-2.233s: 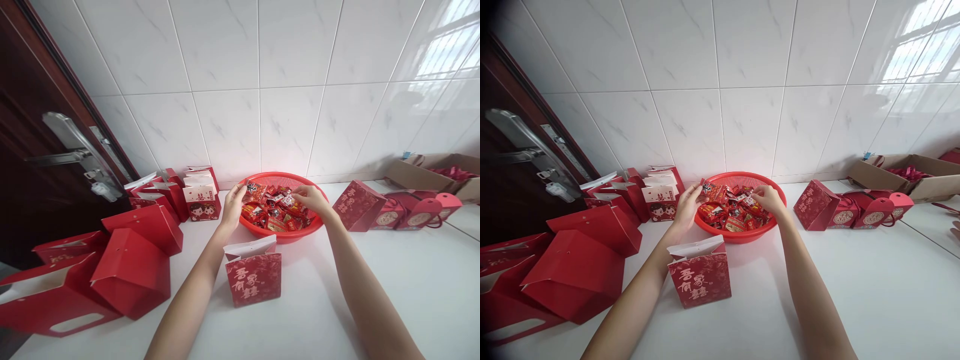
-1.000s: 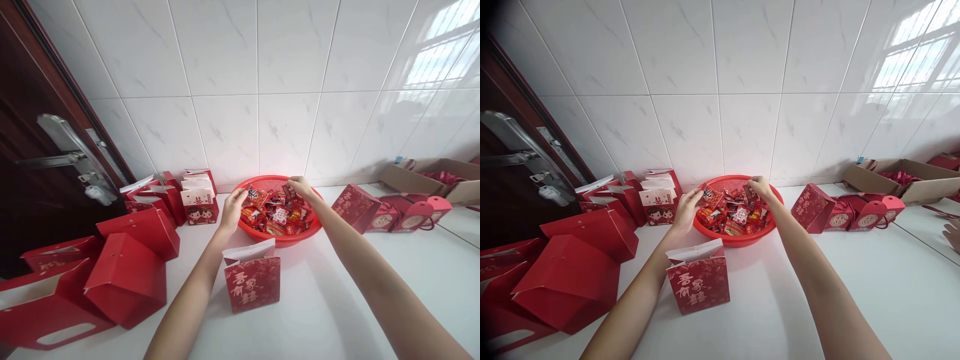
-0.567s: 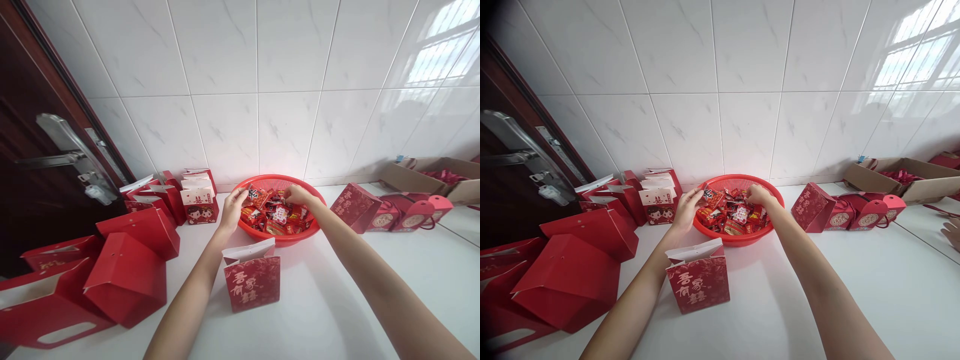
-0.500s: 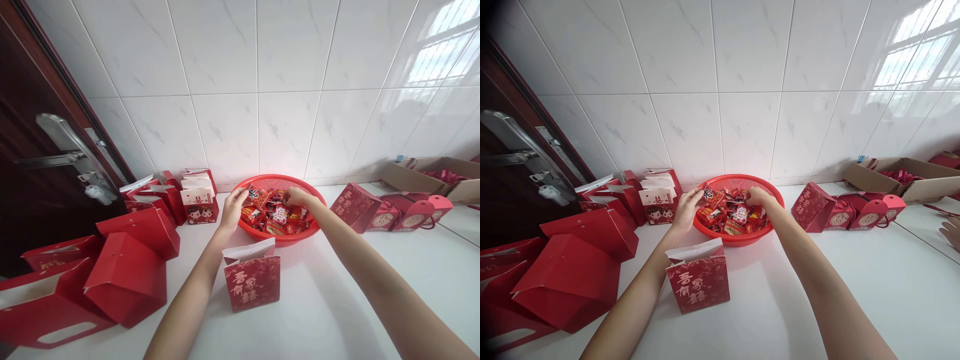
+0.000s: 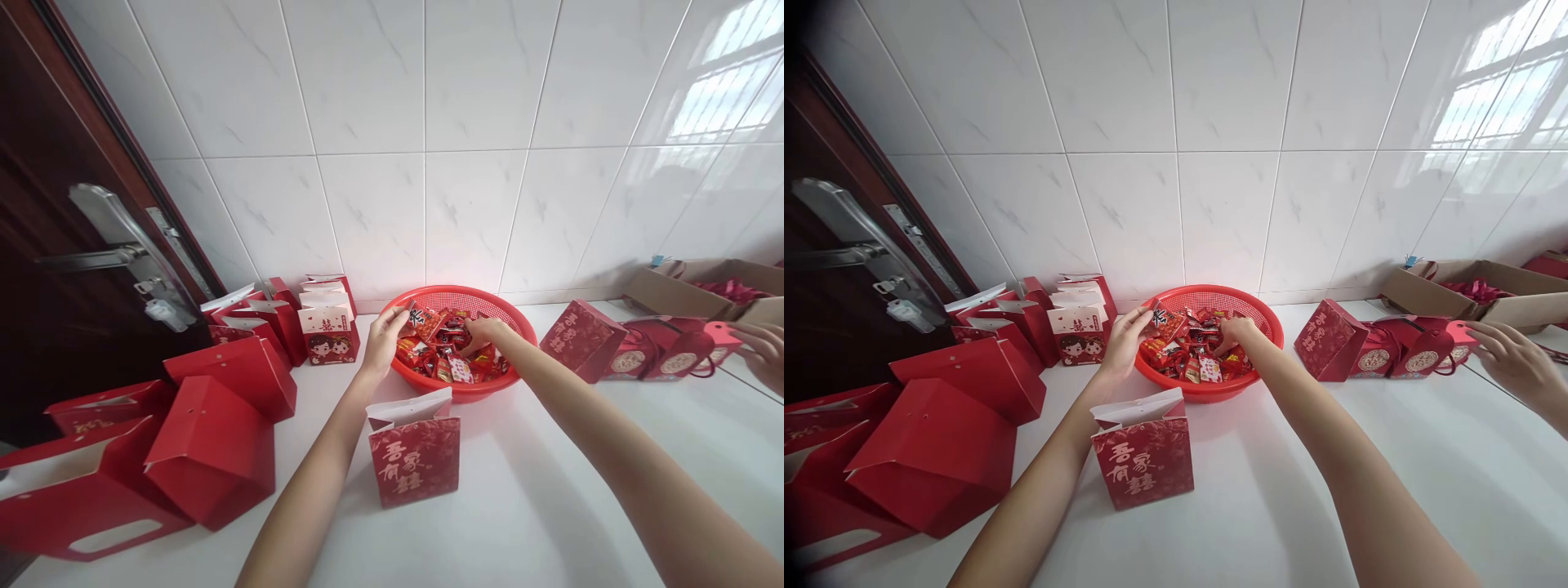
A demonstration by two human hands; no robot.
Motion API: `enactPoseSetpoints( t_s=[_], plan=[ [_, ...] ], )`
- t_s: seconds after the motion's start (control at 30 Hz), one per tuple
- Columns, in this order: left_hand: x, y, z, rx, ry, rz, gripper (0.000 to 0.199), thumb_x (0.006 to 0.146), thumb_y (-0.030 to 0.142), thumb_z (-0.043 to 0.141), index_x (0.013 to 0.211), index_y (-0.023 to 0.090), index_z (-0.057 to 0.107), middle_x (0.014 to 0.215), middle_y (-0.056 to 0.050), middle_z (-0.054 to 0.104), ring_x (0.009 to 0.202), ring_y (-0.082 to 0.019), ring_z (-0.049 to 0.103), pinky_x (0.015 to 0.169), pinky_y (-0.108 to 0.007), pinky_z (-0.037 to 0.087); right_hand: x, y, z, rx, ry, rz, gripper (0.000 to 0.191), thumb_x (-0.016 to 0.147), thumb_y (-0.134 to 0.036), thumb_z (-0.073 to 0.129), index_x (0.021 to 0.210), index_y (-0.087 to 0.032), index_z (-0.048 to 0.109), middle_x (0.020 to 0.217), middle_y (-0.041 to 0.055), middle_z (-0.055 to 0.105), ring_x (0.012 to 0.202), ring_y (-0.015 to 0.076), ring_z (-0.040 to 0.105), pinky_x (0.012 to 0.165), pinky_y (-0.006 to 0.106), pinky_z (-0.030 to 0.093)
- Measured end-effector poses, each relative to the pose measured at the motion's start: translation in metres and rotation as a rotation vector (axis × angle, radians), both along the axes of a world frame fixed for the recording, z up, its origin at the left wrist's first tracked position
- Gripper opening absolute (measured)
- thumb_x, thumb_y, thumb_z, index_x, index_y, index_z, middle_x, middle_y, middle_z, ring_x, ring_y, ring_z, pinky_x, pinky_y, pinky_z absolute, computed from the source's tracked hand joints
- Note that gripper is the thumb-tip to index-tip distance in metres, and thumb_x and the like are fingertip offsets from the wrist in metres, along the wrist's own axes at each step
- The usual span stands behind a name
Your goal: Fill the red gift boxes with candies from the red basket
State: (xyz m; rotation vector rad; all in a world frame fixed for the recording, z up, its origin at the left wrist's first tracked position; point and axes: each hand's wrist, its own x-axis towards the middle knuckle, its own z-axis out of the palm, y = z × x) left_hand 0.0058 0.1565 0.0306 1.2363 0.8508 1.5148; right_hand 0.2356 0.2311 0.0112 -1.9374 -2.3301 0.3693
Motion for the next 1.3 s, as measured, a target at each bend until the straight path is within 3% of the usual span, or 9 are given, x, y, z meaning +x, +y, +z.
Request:
enactPoseSetpoints(
  t_s=[0.2,0.4,0.57,0.7,0.87,1.07,1.3],
  plan=[
    [0.0,-0.001,-0.001,0.012,0.005,0.003,0.033,0.062,0.049,0.081,0.073,0.019,0.071,0.075,0.0,0.068,0.067,-0.014,0.061,0.066,-0.026,0.054,0.003,-0.005,0.01,-0.144,0.021,-0.006,0.049,0.051,-0.031,0.09,0.097,-0.023,0.073,0.098,0.0068,0.075,0.094,0.0305,0.07,0.071,0.032,0.054],
    [0.0,0.0,-0.002,0.016,0.004,0.001,0.032,0.063,0.048,0.08,0.076,0.019,0.072,0.076,-0.001,0.068,0.068,-0.016,0.062,0.068,-0.029,0.055,0.005,-0.01,0.017,-0.241,0.164,0.053,0.029,0.056,-0.017,0.078,0.084,-0.023,0.073,0.085,0.0022,0.073,0.078,0.0224,0.068,0.061,0.027,0.051],
    [0.0,0.001,-0.002,0.005,0.011,-0.001,0.034,0.062,0.048,0.08,0.077,0.019,0.071,0.075,0.0,0.067,0.068,-0.016,0.062,0.068,-0.03,0.055,0.004,-0.015,0.024,-0.302,0.361,0.103,0.01,0.066,-0.017,0.064,0.074,-0.021,0.068,0.074,0.0012,0.071,0.068,0.0181,0.066,0.057,0.024,0.051],
    [0.0,0.001,-0.002,0.013,0.01,0.001,0.032,0.062,0.048,0.08,0.076,0.02,0.072,0.076,0.0,0.067,0.069,-0.016,0.062,0.068,-0.03,0.055,0.003,-0.016,0.027,-0.228,0.507,0.078,0.012,0.077,-0.021,0.054,0.078,-0.02,0.065,0.08,0.0023,0.072,0.071,0.0171,0.066,0.059,0.023,0.052],
    [0.0,0.001,-0.002,0.003,-0.001,-0.002,0.033,0.061,0.048,0.081,0.076,0.02,0.072,0.075,0.0,0.067,0.068,-0.015,0.061,0.067,-0.029,0.055,0.006,-0.01,0.022,-0.113,0.547,-0.016,0.006,0.077,-0.02,0.057,0.079,-0.02,0.063,0.078,0.0019,0.07,0.071,0.0168,0.065,0.057,0.022,0.049],
    [0.0,0.002,-0.002,0.006,-0.009,0.001,0.033,0.061,0.047,0.082,0.076,0.02,0.072,0.076,-0.001,0.067,0.07,-0.016,0.061,0.067,-0.029,0.054,0.006,-0.012,0.019,-0.15,0.512,-0.027,0.009,0.07,-0.013,0.061,0.067,-0.02,0.056,0.061,-0.0003,0.063,0.062,0.0157,0.064,0.056,0.023,0.049],
    [0.0,0.001,0.0,-0.014,-0.009,-0.022,0.035,0.06,0.047,0.083,0.077,0.019,0.071,0.073,0.001,0.066,0.064,-0.014,0.06,0.067,-0.028,0.054,0.012,-0.013,0.019,-0.164,0.463,0.026,0.017,0.062,-0.017,0.069,0.052,-0.019,0.055,0.049,-0.0038,0.052,0.055,0.014,0.056,0.052,0.024,0.041]
  ],
)
